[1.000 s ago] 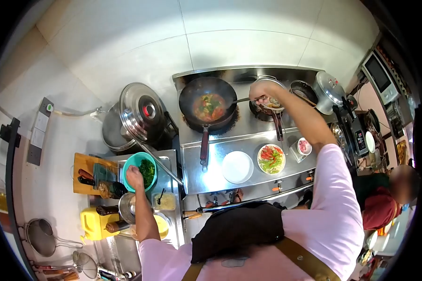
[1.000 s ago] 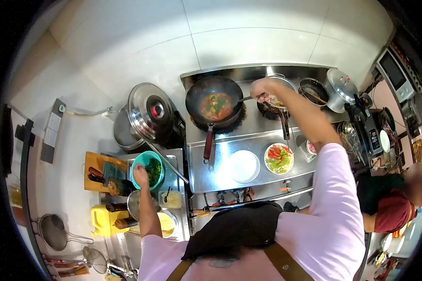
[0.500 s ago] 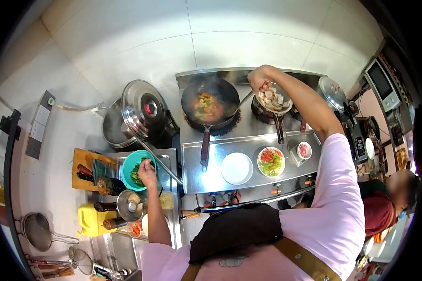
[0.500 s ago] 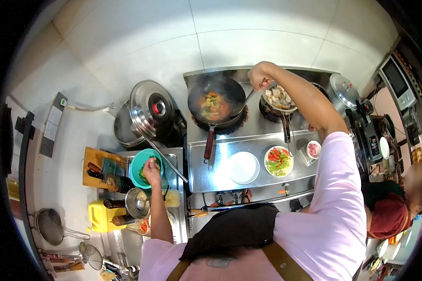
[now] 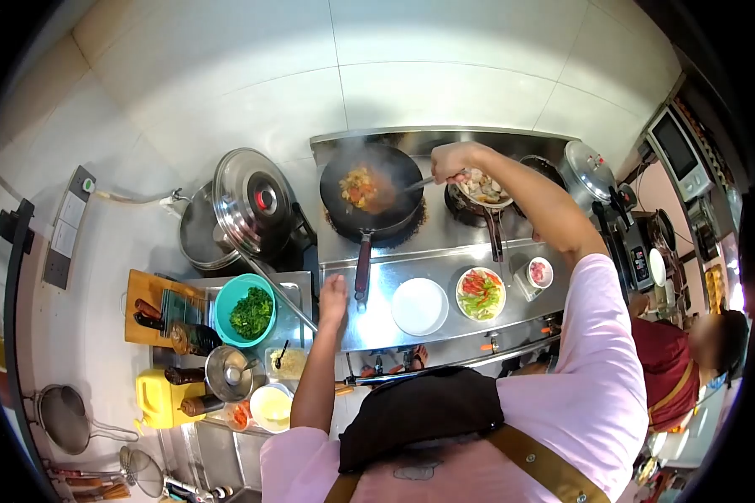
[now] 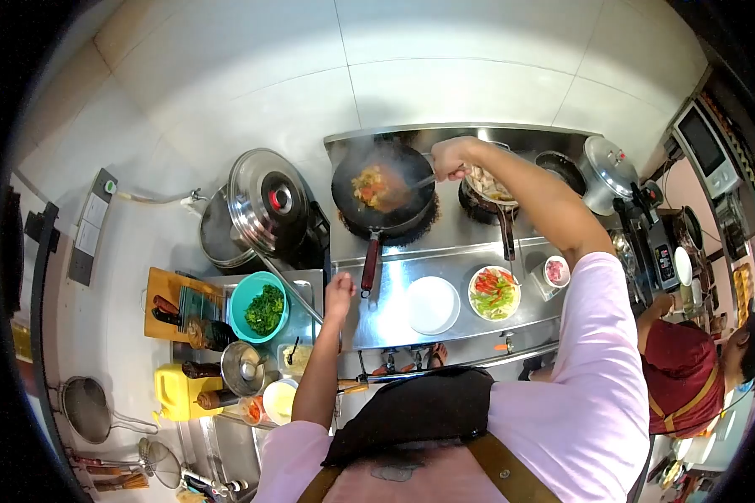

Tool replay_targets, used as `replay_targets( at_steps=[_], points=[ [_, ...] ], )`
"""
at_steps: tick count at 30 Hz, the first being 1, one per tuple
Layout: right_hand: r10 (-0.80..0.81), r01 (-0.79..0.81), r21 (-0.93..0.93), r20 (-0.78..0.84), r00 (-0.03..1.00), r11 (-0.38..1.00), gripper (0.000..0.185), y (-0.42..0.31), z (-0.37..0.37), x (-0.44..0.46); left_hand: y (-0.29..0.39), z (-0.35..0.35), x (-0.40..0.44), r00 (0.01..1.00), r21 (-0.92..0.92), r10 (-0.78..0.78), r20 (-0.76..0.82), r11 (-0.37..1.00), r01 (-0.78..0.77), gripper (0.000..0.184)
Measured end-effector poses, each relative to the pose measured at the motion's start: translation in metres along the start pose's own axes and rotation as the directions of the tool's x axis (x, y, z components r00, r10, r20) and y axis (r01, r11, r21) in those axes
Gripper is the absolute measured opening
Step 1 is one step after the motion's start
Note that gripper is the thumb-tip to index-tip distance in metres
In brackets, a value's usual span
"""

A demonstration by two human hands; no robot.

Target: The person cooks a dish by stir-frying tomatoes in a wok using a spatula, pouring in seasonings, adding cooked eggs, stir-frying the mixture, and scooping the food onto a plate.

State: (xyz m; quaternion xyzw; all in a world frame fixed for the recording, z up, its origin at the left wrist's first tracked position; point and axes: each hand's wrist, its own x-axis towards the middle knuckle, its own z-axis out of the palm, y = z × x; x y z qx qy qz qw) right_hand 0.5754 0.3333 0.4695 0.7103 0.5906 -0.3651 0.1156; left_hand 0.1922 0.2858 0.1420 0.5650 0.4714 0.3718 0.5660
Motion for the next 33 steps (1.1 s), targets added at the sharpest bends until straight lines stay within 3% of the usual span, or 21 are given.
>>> replay_targets(
  at_steps=[1,4,5,8,9,12,13,18,19,22,23,26,27,33],
  points=[
    [-0.025,0.034,-0.106,0.081,0.996,0.994,0.022,0.003,-0.009,0.003,-0.05,0.011,0.028,0.999,0.149,0.04,-0.03,0.988,-0.035,0.029],
    [0.046,-0.021,-0.241,0.099,0.994,0.97,0.022,0.003,-0.015,0.002,0.071,0.039,0.0,0.931,-0.021,-0.264,0.252,0.96,0.278,0.031],
    [0.086,-0.073,-0.162,0.078,0.993,0.984,0.019,0.004,-0.012,0.006,0.075,0.053,-0.001,0.94,-0.086,-0.288,0.183,0.948,0.307,0.028],
    [0.138,-0.151,-0.28,-0.066,0.988,0.948,0.011,0.014,0.003,0.042,0.069,0.055,0.005,0.918,0.058,-0.32,0.232,0.947,0.315,0.028],
    [0.14,-0.179,-0.185,-0.206,0.968,0.966,0.018,0.016,0.01,0.053,0.065,0.056,0.007,0.916,0.045,-0.326,0.234,0.945,0.325,0.027],
    [-0.09,-0.124,-0.287,-0.631,0.77,0.95,0.022,0.017,0.03,0.085,0.063,0.057,0.008,0.922,0.143,-0.328,0.207,0.942,0.303,0.031],
    [-0.033,-0.176,-0.284,-0.604,0.796,0.943,0.018,-0.005,0.027,0.073,0.063,0.057,0.007,0.922,0.118,-0.322,0.214,0.946,0.303,0.03],
    [-0.274,-0.062,-0.554,-0.503,0.82,0.83,0.016,-0.04,0.056,0.077,0.067,0.061,0.01,0.885,0.077,-0.412,0.217,0.911,0.406,0.035],
    [-0.367,-0.03,-0.616,-0.507,0.78,0.787,0.015,-0.042,0.068,0.07,0.07,0.061,0.012,0.872,0.063,-0.433,0.231,0.901,0.43,0.037],
    [-0.418,0.077,-0.614,-0.435,0.797,0.785,0.019,-0.024,0.098,0.049,0.05,0.063,0.032,0.879,-0.072,-0.378,0.291,0.908,0.414,0.031],
    [-0.373,0.062,-0.587,-0.426,0.824,0.807,0.02,-0.019,0.1,0.037,0.066,0.064,0.032,0.849,-0.127,-0.426,0.314,0.867,0.482,0.035],
    [-0.263,0.005,-0.526,-0.418,0.869,0.851,0.019,-0.006,0.102,-0.011,0.065,0.06,0.045,0.728,-0.124,-0.506,0.463,0.776,0.618,0.024],
    [-0.243,-0.022,-0.517,-0.438,0.866,0.856,0.017,-0.004,0.103,-0.031,0.072,0.064,0.042,0.728,-0.131,-0.499,0.47,0.777,0.616,0.017],
    [-0.113,-0.118,-0.512,-0.397,0.911,0.851,0.021,-0.009,0.108,-0.114,0.117,0.087,0.043,0.733,-0.149,-0.501,0.46,0.771,0.619,0.02]
  ],
)
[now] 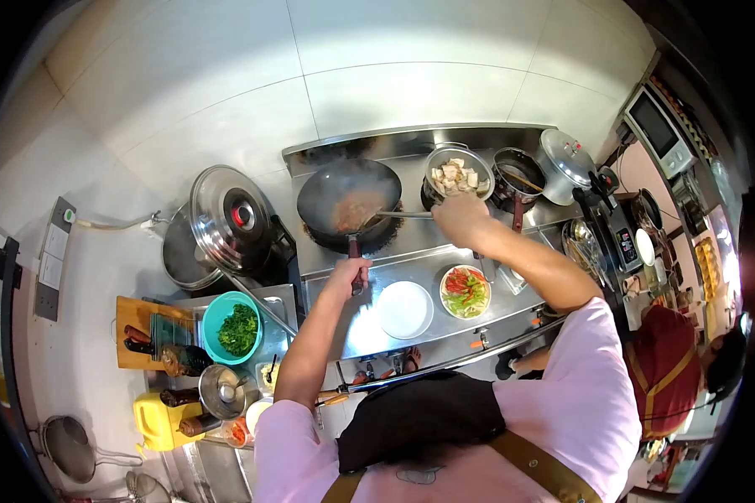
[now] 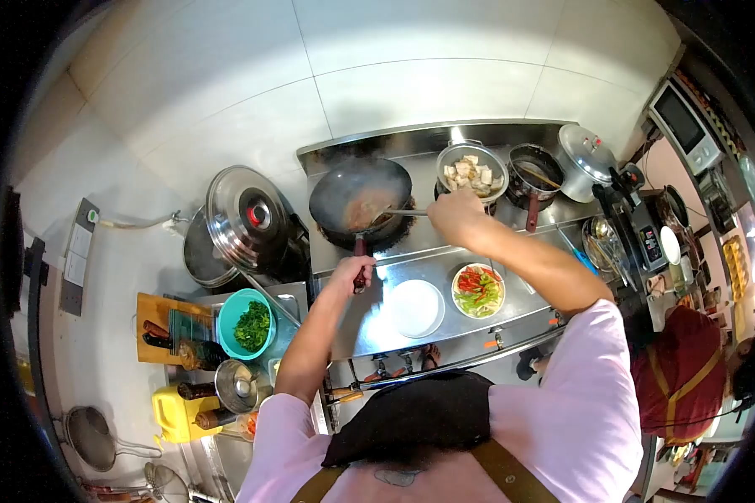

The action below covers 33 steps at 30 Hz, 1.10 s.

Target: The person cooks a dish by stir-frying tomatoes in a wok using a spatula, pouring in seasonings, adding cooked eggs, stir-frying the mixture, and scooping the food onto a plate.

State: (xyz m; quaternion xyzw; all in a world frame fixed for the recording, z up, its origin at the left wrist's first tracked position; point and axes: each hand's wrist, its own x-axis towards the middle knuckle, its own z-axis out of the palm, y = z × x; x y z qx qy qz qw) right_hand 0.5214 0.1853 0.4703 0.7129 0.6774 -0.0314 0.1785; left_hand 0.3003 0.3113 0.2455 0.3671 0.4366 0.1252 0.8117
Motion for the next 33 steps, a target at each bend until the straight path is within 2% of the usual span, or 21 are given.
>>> replay_targets(
  at_steps=[2,4,5,6,7,8,9,11,13,14,15,17,18,20,21,23,25,27,29,32,33],
  points=[
    [-0.001,0.002,0.024,-0.026,1.0,1.0,0.022,-0.006,0.016,0.001,0.005,0.007,0.002,0.999,0.019,0.026,-0.032,0.999,-0.026,0.02],
    [0.021,-0.011,0.155,-0.065,0.998,0.988,0.021,-0.015,0.058,0.013,-0.01,0.017,-0.004,0.99,0.1,0.112,-0.091,0.99,-0.103,0.022],
    [0.034,-0.013,0.221,-0.088,0.996,0.975,0.02,-0.022,0.068,0.012,-0.021,0.019,-0.007,0.98,0.145,0.16,-0.119,0.979,-0.142,0.024],
    [0.013,0.024,0.28,-0.132,0.991,0.96,0.021,-0.026,0.069,-0.001,-0.047,0.013,-0.012,0.964,0.182,0.256,-0.068,0.953,-0.24,0.025],
    [-0.004,0.064,0.335,-0.176,0.984,0.94,0.021,-0.028,0.066,-0.019,-0.077,0.012,-0.019,0.938,0.193,0.326,-0.12,0.934,-0.3,0.021],
    [-0.013,0.061,0.345,-0.139,0.99,0.937,0.021,-0.03,0.06,-0.035,-0.089,0.016,-0.044,0.946,0.224,0.3,-0.125,0.937,-0.267,0.016],
    [-0.02,0.057,0.353,-0.107,0.994,0.934,0.021,-0.032,0.052,-0.051,-0.102,0.016,-0.059,0.945,0.164,0.277,-0.175,0.954,-0.249,0.015],
    [-0.044,0.064,0.361,-0.063,0.997,0.931,0.022,-0.034,0.054,-0.047,-0.094,0.015,-0.069,0.957,0.201,0.264,-0.123,0.95,-0.237,0.014],
    [-0.08,0.09,0.366,-0.041,0.996,0.926,0.024,-0.043,0.076,-0.011,-0.06,0.01,-0.052,0.968,0.143,0.25,-0.03,0.959,-0.244,0.018],
    [-0.024,0.044,0.391,-0.057,0.998,0.919,0.026,-0.046,0.059,-0.009,-0.039,0.013,-0.052,0.971,0.108,0.236,-0.04,0.967,-0.231,0.02],
    [-0.063,0.078,0.357,-0.055,0.997,0.931,0.025,-0.035,0.043,-0.011,-0.018,0.02,-0.071,0.987,0.085,0.151,-0.058,0.986,-0.146,0.022],
    [-0.144,0.145,0.302,-0.028,0.989,0.942,0.024,-0.012,0.023,-0.024,-0.005,0.02,-0.091,0.991,0.091,0.115,-0.072,0.99,-0.108,0.025],
    [-0.178,0.171,0.274,0.003,0.984,0.946,0.021,-0.005,0.014,-0.026,-0.001,0.015,-0.088,0.99,0.119,0.132,-0.05,0.985,-0.126,0.025],
    [-0.113,0.106,0.304,0.006,0.994,0.947,0.02,-0.013,0.016,-0.012,0.007,0.009,-0.071,0.987,0.151,0.153,-0.039,0.978,-0.146,0.024],
    [-0.076,0.07,0.318,0.005,0.997,0.946,0.02,-0.02,0.022,-0.004,0.013,0.009,-0.062,0.992,0.192,0.119,-0.049,0.975,-0.108,0.024],
    [-0.033,0.045,0.352,-0.041,0.999,0.935,0.023,-0.023,0.041,0.01,0.005,0.01,-0.052,0.976,0.2,0.199,-0.091,0.963,-0.178,0.024],
    [-0.001,0.051,0.417,-0.118,0.993,0.907,0.025,-0.026,0.05,-0.009,-0.037,-0.002,-0.062,0.951,0.229,0.307,-0.045,0.929,-0.289,0.021],
    [-0.091,0.133,0.411,-0.12,0.989,0.902,0.028,-0.017,0.05,-0.034,-0.075,0.002,-0.086,0.943,0.303,0.308,-0.127,0.917,-0.259,0.015],
    [-0.14,0.201,0.401,-0.178,0.974,0.894,0.028,-0.018,0.062,-0.032,-0.08,0.005,-0.086,0.947,0.239,0.295,-0.125,0.936,-0.26,0.016],
    [-0.138,0.156,0.351,-0.075,0.988,0.923,0.025,-0.025,0.047,-0.005,-0.051,-0.004,-0.041,0.955,0.162,0.277,-0.105,0.952,-0.258,0.02],
    [-0.153,0.16,0.308,-0.047,0.987,0.938,0.025,-0.018,0.036,0.001,-0.042,-0.005,-0.033,0.969,0.183,0.22,-0.111,0.963,-0.197,0.019]
  ],
)
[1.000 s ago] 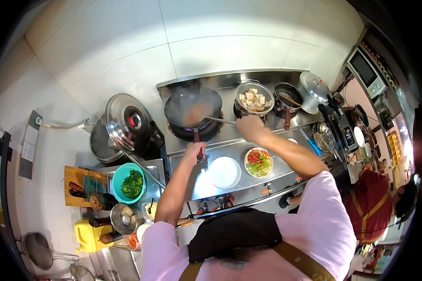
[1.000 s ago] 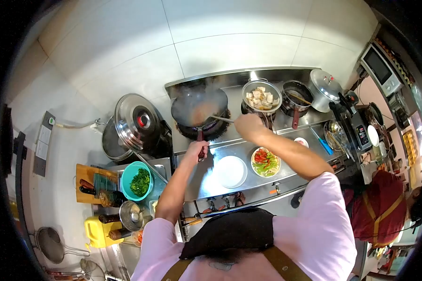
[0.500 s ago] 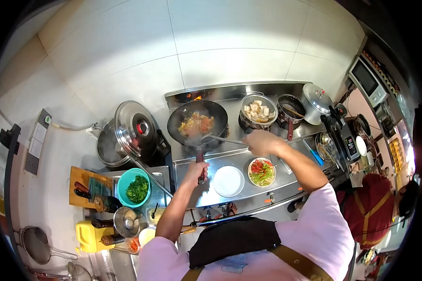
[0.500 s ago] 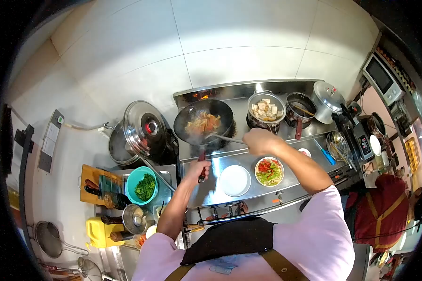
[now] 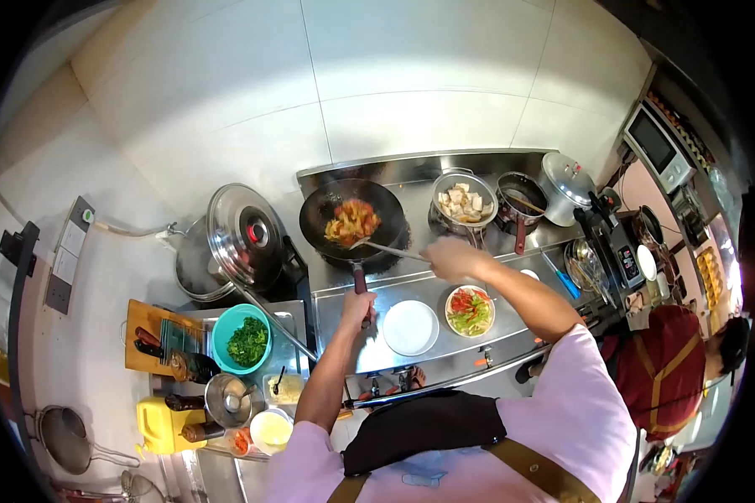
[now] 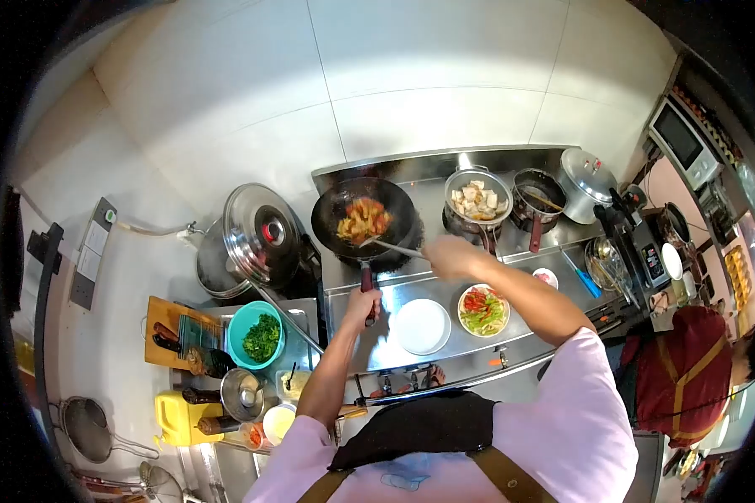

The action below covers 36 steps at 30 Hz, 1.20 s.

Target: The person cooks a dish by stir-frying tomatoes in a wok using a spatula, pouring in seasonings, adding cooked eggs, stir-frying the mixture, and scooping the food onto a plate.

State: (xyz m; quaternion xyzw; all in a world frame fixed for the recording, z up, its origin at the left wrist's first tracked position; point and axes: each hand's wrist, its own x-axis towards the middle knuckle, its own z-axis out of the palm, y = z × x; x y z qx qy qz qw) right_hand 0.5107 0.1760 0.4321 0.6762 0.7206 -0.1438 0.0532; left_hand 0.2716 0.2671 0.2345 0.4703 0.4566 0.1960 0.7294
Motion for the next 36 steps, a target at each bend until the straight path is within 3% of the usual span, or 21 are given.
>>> replay_targets(
  at_steps=[5,8,9,12,15,18,20,21,24,29,30,32,34,35,36],
  points=[
    [-0.034,0.045,-0.104,0.102,0.994,0.994,0.021,0.017,-0.054,0.017,-0.003,0.007,0.017,0.999,-0.04,0.007,-0.041,0.999,-0.009,0.016],
    [0.077,-0.032,-0.148,0.313,0.947,0.988,0.023,0.016,-0.079,0.039,-0.015,0.009,0.024,0.998,-0.034,0.025,-0.049,0.999,-0.027,0.015],
    [0.031,0.004,-0.137,0.25,0.968,0.991,0.018,0.012,-0.081,0.044,-0.019,0.007,0.028,0.999,0.0,0.021,-0.032,1.0,-0.021,0.014],
    [0.143,-0.159,0.104,0.15,0.978,0.982,0.017,0.018,-0.034,0.082,-0.023,0.008,0.034,0.998,0.018,0.016,-0.064,1.0,-0.015,0.014],
    [-0.084,0.086,0.037,-0.069,0.994,0.996,0.018,0.062,0.048,0.141,-0.024,0.012,0.044,0.996,0.051,-0.001,-0.088,0.999,0.006,0.014],
    [0.209,-0.282,0.491,0.2,0.957,0.824,0.018,0.045,-0.012,0.11,-0.036,0.014,0.057,0.99,0.085,-0.002,-0.138,0.996,0.014,0.015],
    [0.248,-0.354,0.643,0.252,0.935,0.679,0.018,0.062,-0.035,0.107,-0.042,0.018,0.059,0.987,0.068,0.007,-0.158,0.998,0.003,0.015],
    [0.324,-0.435,0.607,0.291,0.9,0.664,0.015,0.062,-0.057,0.105,-0.04,0.019,0.056,0.986,0.096,0.015,-0.165,0.995,0.001,0.016],
    [0.317,-0.515,0.522,0.423,0.849,0.68,0.009,0.081,-0.1,0.108,-0.033,0.026,0.053,0.972,0.181,-0.007,-0.235,0.982,0.051,0.017],
    [0.311,-0.528,0.379,0.501,0.807,0.76,0.016,0.111,-0.065,0.146,-0.035,0.022,0.055,0.981,0.137,-0.031,-0.192,0.989,0.058,0.017],
    [0.314,-0.513,0.392,0.469,0.826,0.764,0.021,0.108,-0.047,0.153,-0.037,0.021,0.056,0.983,0.119,-0.017,-0.185,0.992,0.04,0.017],
    [0.201,-0.326,0.49,0.291,0.935,0.808,0.017,0.115,-0.002,0.17,-0.03,0.022,0.051,0.981,0.119,-0.032,-0.19,0.991,0.056,0.017],
    [0.061,-0.065,0.087,0.051,0.997,0.994,0.016,0.108,0.021,0.177,-0.03,0.018,0.051,0.985,0.11,-0.028,-0.17,0.993,0.047,0.017],
    [-0.052,0.045,-0.151,-0.039,0.998,0.988,0.022,0.104,0.024,0.178,-0.033,0.013,0.055,0.989,0.098,-0.017,-0.148,0.995,0.032,0.017],
    [-0.039,0.029,-0.164,-0.055,0.998,0.986,0.025,0.106,0.024,0.177,-0.037,0.009,0.057,0.992,0.085,-0.008,-0.125,0.996,0.019,0.017]
  ],
)
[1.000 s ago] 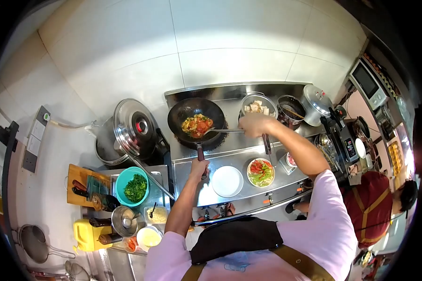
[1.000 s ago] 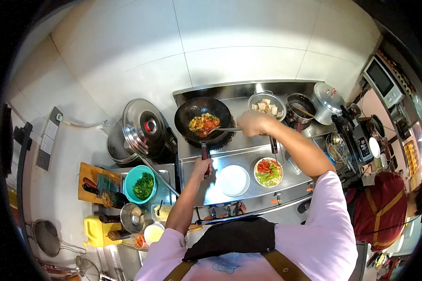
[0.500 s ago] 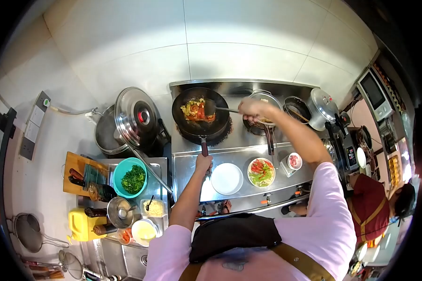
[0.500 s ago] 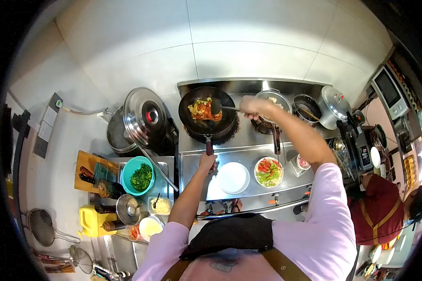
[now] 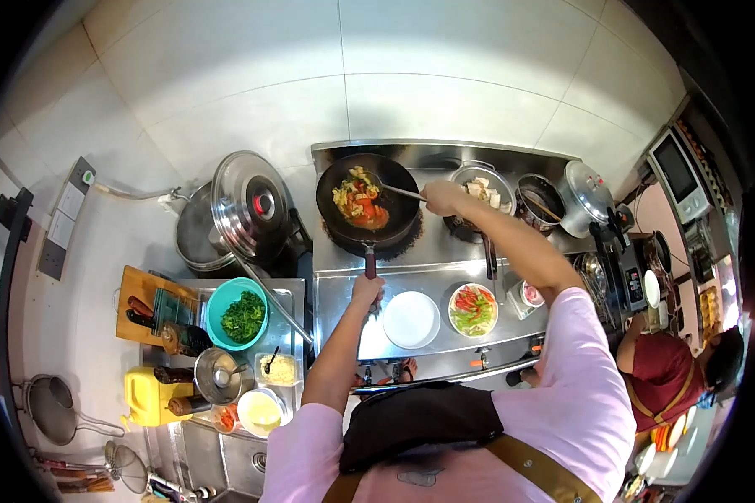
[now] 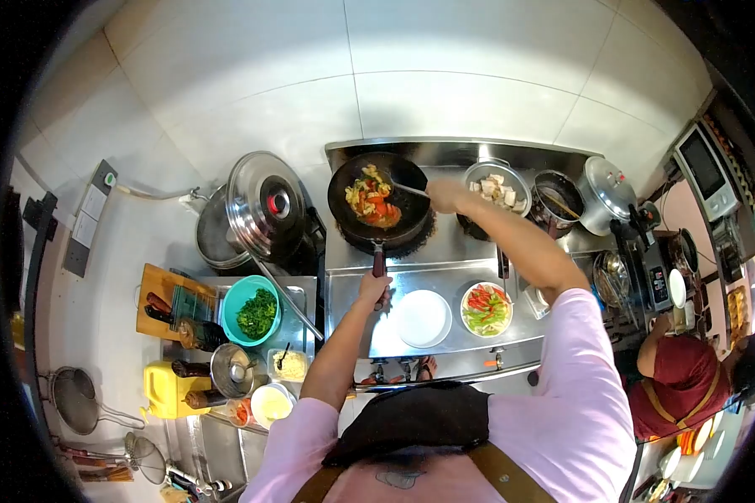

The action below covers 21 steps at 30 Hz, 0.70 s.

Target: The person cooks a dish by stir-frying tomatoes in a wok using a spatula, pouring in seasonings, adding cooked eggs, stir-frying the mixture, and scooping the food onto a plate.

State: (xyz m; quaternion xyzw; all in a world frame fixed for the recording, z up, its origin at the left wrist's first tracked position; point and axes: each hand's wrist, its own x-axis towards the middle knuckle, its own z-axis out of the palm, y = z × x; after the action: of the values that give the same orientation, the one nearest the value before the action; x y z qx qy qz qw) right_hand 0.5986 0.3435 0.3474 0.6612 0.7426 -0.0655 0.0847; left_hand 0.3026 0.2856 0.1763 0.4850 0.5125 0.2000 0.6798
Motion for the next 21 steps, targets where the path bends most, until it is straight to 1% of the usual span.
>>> replay_targets(
  at_steps=[2,3,6,7,9,12,13,15,17,18,19,20,21],
  points=[
    [0.034,-0.035,-0.027,-0.027,0.999,0.999,0.03,-0.014,-0.044,-0.029,-0.004,-0.005,0.004,1.0,0.0,-0.022,0.019,1.0,0.022,0.017],
    [0.003,-0.003,0.011,-0.034,0.999,1.0,0.02,-0.01,-0.059,-0.034,-0.003,-0.006,0.006,0.999,-0.001,-0.029,0.029,1.0,0.029,0.017],
    [0.007,-0.012,0.025,0.199,0.98,1.0,0.016,0.022,-0.086,-0.016,-0.003,-0.005,0.004,0.999,-0.014,-0.033,0.01,0.999,0.033,0.018],
    [0.091,-0.124,0.111,0.259,0.962,0.986,0.015,0.027,-0.092,-0.012,0.001,-0.005,-0.001,0.999,-0.007,-0.033,-0.001,0.999,0.033,0.018],
    [0.228,-0.343,0.254,0.393,0.891,0.904,0.018,0.032,-0.101,-0.002,0.008,-0.003,-0.011,0.999,0.004,-0.031,-0.031,1.0,0.031,0.019],
    [0.282,-0.386,0.285,0.343,0.896,0.878,0.018,0.014,-0.1,0.011,0.013,-0.002,-0.022,0.998,0.04,-0.012,-0.067,0.999,0.015,0.022],
    [0.234,-0.311,0.243,0.297,0.926,0.919,0.02,0.012,-0.089,0.023,0.014,-0.002,-0.023,0.998,0.052,-0.005,-0.064,0.999,0.008,0.024],
    [0.248,-0.296,0.219,0.22,0.943,0.93,0.015,-0.011,-0.073,0.044,0.016,-0.002,-0.028,0.997,0.041,-0.003,-0.071,0.999,0.006,0.025],
    [0.126,-0.131,0.078,0.075,0.989,0.988,0.013,-0.031,-0.053,0.061,0.011,-0.003,-0.029,0.998,0.039,-0.004,-0.066,0.999,0.007,0.025],
    [0.101,-0.102,0.023,0.034,0.994,0.995,0.018,-0.045,-0.046,0.058,0.008,-0.004,-0.026,0.998,0.041,-0.002,-0.056,0.999,0.004,0.025],
    [0.03,-0.031,-0.056,-0.004,1.0,0.998,0.019,-0.066,-0.052,0.039,0.007,-0.006,-0.022,0.999,0.044,0.003,-0.044,0.999,-0.001,0.025],
    [-0.009,0.011,-0.116,0.021,1.0,0.993,0.017,-0.076,-0.045,0.026,0.008,-0.008,-0.023,1.0,0.048,-0.007,-0.029,0.999,0.009,0.027],
    [-0.093,0.107,-0.201,0.075,0.993,0.974,0.021,-0.081,-0.044,0.009,0.01,-0.011,-0.024,1.0,0.052,-0.017,-0.015,0.999,0.018,0.029]
  ],
)
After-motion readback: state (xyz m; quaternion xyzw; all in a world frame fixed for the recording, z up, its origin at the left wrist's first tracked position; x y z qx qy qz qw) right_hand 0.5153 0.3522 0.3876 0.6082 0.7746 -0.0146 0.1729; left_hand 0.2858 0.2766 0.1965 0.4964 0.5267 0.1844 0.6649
